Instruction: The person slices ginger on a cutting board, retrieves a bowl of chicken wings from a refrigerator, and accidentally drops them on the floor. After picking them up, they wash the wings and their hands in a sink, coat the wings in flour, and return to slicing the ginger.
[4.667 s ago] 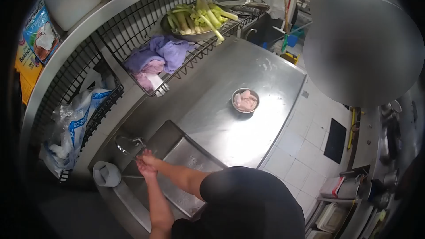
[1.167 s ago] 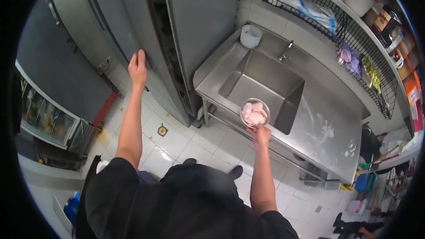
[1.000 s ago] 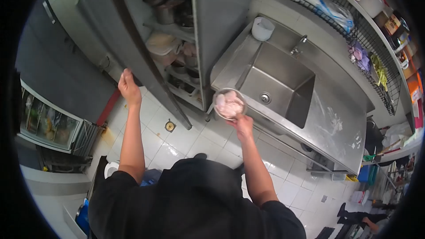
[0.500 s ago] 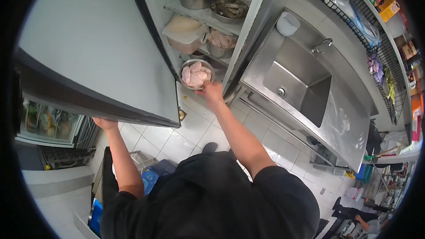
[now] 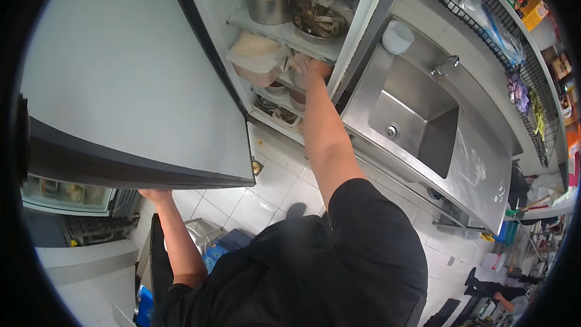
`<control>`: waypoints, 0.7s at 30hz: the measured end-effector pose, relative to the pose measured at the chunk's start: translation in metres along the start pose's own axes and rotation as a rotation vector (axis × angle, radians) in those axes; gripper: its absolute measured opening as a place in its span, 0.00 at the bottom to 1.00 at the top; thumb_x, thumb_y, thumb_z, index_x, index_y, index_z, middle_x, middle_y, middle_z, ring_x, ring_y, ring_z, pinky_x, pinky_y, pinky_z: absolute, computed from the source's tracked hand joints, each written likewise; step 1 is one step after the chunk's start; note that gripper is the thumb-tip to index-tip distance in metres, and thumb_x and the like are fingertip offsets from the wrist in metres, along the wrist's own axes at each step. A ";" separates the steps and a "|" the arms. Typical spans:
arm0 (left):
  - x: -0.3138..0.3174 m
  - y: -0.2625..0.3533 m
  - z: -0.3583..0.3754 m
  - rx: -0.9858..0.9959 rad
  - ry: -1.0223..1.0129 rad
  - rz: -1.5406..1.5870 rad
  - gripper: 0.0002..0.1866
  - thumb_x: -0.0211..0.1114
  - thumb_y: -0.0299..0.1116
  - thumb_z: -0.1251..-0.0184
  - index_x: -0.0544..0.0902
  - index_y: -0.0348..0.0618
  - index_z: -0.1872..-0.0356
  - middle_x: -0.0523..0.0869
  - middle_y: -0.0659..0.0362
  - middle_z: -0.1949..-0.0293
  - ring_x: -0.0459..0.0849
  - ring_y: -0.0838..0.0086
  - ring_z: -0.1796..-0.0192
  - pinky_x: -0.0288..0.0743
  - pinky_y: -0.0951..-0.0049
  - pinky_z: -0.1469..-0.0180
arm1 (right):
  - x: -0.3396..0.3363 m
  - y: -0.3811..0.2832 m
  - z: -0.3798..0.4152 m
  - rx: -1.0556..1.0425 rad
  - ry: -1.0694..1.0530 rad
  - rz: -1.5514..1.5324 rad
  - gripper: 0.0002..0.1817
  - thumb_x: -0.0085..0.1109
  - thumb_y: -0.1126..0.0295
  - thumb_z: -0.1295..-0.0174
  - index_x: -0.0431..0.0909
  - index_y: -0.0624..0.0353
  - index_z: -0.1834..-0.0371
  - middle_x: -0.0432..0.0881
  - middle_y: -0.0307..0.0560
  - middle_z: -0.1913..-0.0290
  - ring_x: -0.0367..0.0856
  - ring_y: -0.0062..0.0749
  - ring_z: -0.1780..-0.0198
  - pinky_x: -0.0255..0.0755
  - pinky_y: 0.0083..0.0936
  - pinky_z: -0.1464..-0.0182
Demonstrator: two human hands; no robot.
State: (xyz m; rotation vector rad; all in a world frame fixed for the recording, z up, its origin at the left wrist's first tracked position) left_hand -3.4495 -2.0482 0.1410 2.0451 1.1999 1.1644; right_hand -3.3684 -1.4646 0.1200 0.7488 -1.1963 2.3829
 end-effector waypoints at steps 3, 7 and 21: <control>0.019 0.006 0.008 -0.003 0.030 -0.059 0.16 0.56 0.38 0.21 0.77 0.41 0.40 0.84 0.56 0.52 0.86 0.66 0.56 0.85 0.64 0.55 | -0.013 0.028 -0.112 -0.084 -0.256 -0.276 0.26 0.64 0.65 0.31 0.71 0.44 0.30 0.77 0.39 0.37 0.81 0.41 0.44 0.85 0.37 0.50; 0.017 -0.001 0.012 -0.014 0.160 -0.138 0.16 0.57 0.38 0.21 0.77 0.40 0.41 0.84 0.56 0.52 0.86 0.67 0.56 0.85 0.64 0.55 | -0.018 0.029 -0.125 -0.035 -0.242 -0.072 0.27 0.65 0.59 0.31 0.70 0.43 0.30 0.78 0.41 0.38 0.81 0.37 0.45 0.79 0.51 0.47; 0.116 0.019 0.030 0.046 0.033 -0.069 0.18 0.61 0.42 0.22 0.74 0.41 0.42 0.82 0.56 0.50 0.84 0.69 0.51 0.82 0.65 0.49 | -0.027 0.081 -0.202 -0.003 -0.233 -0.295 0.24 0.63 0.75 0.34 0.74 0.57 0.34 0.79 0.47 0.39 0.82 0.41 0.46 0.82 0.38 0.50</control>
Point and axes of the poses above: each hand's wrist, its own z-axis away from the middle knuckle, its own x-axis out of the palm, y = z × x, the point moved 6 cm from there along -z, towards the middle knuckle
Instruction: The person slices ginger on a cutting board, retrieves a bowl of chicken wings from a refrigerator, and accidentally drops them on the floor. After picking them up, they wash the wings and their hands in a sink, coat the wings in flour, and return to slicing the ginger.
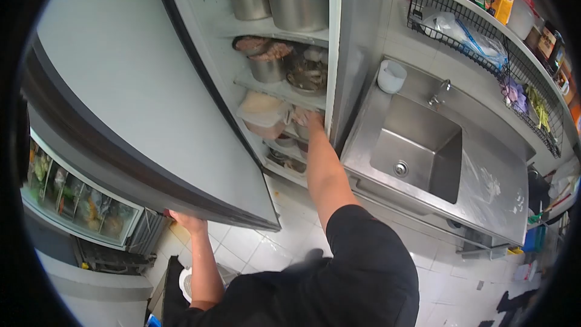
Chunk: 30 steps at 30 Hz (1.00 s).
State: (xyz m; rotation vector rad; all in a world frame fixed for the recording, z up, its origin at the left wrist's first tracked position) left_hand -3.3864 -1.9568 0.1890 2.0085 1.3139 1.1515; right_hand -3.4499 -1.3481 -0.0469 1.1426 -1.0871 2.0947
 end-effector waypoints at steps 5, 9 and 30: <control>0.007 0.002 0.005 0.020 0.015 -0.086 0.19 0.64 0.40 0.24 0.72 0.42 0.40 0.81 0.58 0.51 0.83 0.71 0.51 0.81 0.67 0.50 | 0.028 -0.006 0.026 -0.034 0.122 0.190 0.23 0.63 0.75 0.34 0.74 0.58 0.34 0.80 0.48 0.40 0.82 0.43 0.46 0.82 0.39 0.49; 0.011 0.006 0.007 -0.068 -0.023 -0.021 0.19 0.64 0.39 0.25 0.71 0.45 0.40 0.81 0.59 0.50 0.82 0.73 0.51 0.80 0.69 0.50 | 0.028 -0.020 0.025 -0.064 0.147 0.255 0.23 0.62 0.75 0.33 0.74 0.59 0.34 0.80 0.50 0.40 0.83 0.44 0.46 0.82 0.40 0.49; -0.005 0.007 0.011 -0.181 -0.074 0.061 0.17 0.65 0.42 0.24 0.75 0.48 0.42 0.83 0.61 0.53 0.86 0.70 0.52 0.84 0.65 0.50 | 0.040 -0.042 0.011 -0.251 0.176 0.476 0.22 0.61 0.74 0.33 0.74 0.62 0.36 0.82 0.56 0.41 0.85 0.51 0.48 0.82 0.44 0.48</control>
Point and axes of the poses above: each hand's wrist, its own z-axis away from the middle knuckle, its own x-axis out of the palm, y = z × x, the point moved 6 cm from there along -z, towards the middle knuckle
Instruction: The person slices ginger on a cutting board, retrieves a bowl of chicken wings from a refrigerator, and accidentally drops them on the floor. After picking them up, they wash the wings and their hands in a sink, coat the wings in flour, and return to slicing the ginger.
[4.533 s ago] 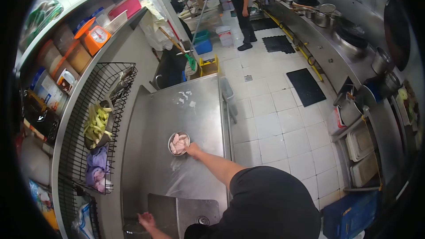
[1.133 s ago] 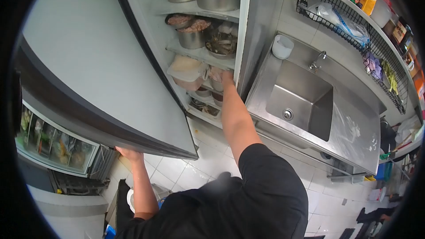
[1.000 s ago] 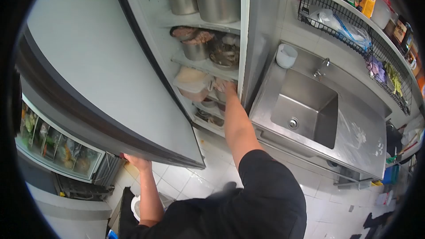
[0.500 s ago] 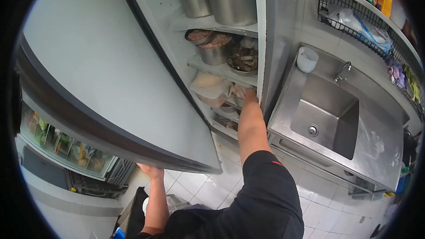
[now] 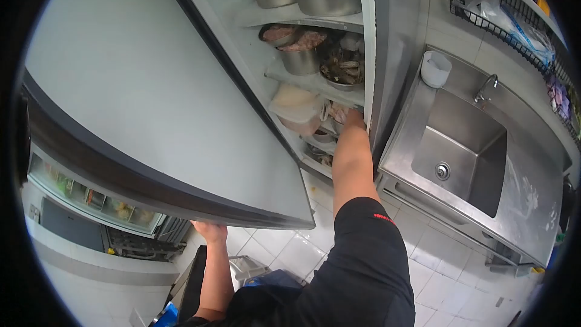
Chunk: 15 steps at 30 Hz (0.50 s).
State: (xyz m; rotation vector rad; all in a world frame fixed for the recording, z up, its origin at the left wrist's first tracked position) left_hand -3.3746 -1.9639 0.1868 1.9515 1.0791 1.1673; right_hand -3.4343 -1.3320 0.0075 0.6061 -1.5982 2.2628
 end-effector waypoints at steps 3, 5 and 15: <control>0.010 0.007 -0.005 0.039 0.084 0.009 0.16 0.65 0.42 0.24 0.75 0.49 0.43 0.83 0.61 0.54 0.86 0.71 0.52 0.85 0.66 0.51 | 0.004 -0.006 0.000 -0.026 -0.002 0.028 0.21 0.60 0.74 0.33 0.74 0.63 0.36 0.82 0.56 0.42 0.85 0.52 0.48 0.82 0.45 0.48; 0.018 0.011 -0.002 0.040 0.119 -0.013 0.16 0.65 0.43 0.23 0.75 0.49 0.44 0.83 0.62 0.54 0.86 0.71 0.54 0.85 0.66 0.53 | 0.004 -0.007 -0.001 -0.051 0.006 0.051 0.21 0.60 0.74 0.32 0.75 0.63 0.36 0.83 0.57 0.42 0.85 0.53 0.48 0.82 0.45 0.47; 0.011 0.005 -0.002 0.042 0.072 -0.034 0.17 0.68 0.43 0.25 0.76 0.46 0.46 0.83 0.62 0.57 0.86 0.73 0.57 0.83 0.70 0.57 | -0.017 -0.019 0.042 -0.339 0.090 0.279 0.21 0.59 0.73 0.32 0.75 0.65 0.37 0.84 0.60 0.42 0.86 0.56 0.48 0.82 0.47 0.47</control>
Point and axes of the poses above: each hand's wrist, its own z-axis away from the middle knuckle, its own x-axis out of the palm, y = z × x, the point moved 6 cm from there along -z, towards the middle knuckle
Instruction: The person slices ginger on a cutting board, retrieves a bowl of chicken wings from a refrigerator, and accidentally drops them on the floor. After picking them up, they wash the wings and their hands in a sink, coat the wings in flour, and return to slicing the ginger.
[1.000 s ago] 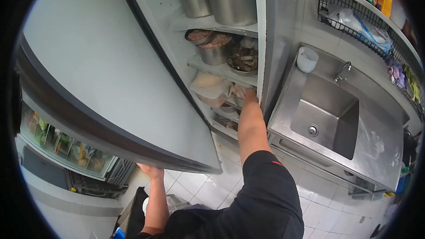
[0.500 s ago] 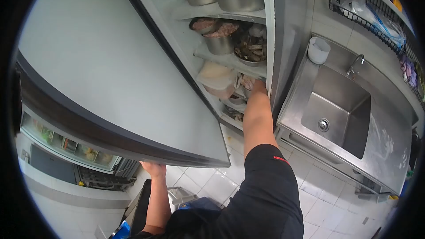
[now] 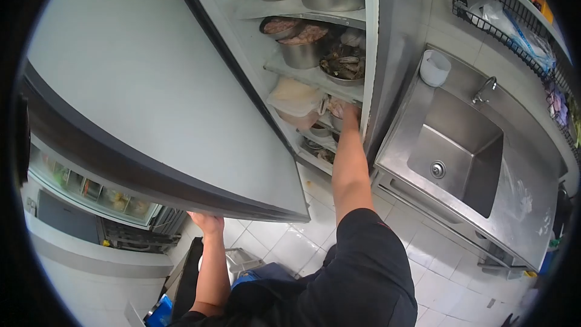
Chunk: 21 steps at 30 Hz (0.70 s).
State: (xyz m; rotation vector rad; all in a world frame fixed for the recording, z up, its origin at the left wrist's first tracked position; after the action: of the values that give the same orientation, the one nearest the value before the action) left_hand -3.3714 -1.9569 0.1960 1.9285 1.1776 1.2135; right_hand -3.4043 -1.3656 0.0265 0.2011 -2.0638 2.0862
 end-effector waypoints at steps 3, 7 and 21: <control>0.004 0.003 0.002 0.000 0.040 -0.014 0.17 0.69 0.42 0.26 0.76 0.44 0.47 0.83 0.62 0.58 0.86 0.74 0.57 0.83 0.72 0.57 | -0.009 -0.010 0.027 -0.130 0.060 0.063 0.21 0.59 0.73 0.32 0.75 0.65 0.37 0.84 0.61 0.43 0.86 0.57 0.49 0.82 0.48 0.47; 0.004 -0.003 0.002 -0.014 0.011 0.031 0.16 0.69 0.41 0.26 0.77 0.44 0.47 0.84 0.62 0.58 0.86 0.74 0.56 0.83 0.72 0.56 | -0.025 -0.058 0.076 0.238 -0.044 -0.242 0.32 0.54 0.77 0.29 0.55 0.70 0.23 0.75 0.59 0.32 0.87 0.46 0.49 0.87 0.35 0.63; 0.035 0.004 0.001 0.004 -0.106 0.068 0.16 0.64 0.47 0.21 0.81 0.43 0.59 0.84 0.67 0.67 0.81 0.83 0.66 0.73 0.80 0.65 | -0.032 -0.032 0.073 0.321 -0.036 -0.229 0.24 0.45 0.63 0.24 0.67 0.76 0.38 0.81 0.65 0.51 0.85 0.46 0.73 0.84 0.40 0.75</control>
State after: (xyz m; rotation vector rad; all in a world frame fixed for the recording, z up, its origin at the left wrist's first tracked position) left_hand -3.3620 -1.9276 0.2125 2.0244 1.0683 1.1287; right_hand -3.3688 -1.4398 0.0514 0.5002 -1.6224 2.2654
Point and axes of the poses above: each hand's wrist, its own z-axis away from the middle knuckle, its own x-axis out of the palm, y = z × x, the point moved 6 cm from there along -z, towards the middle knuckle
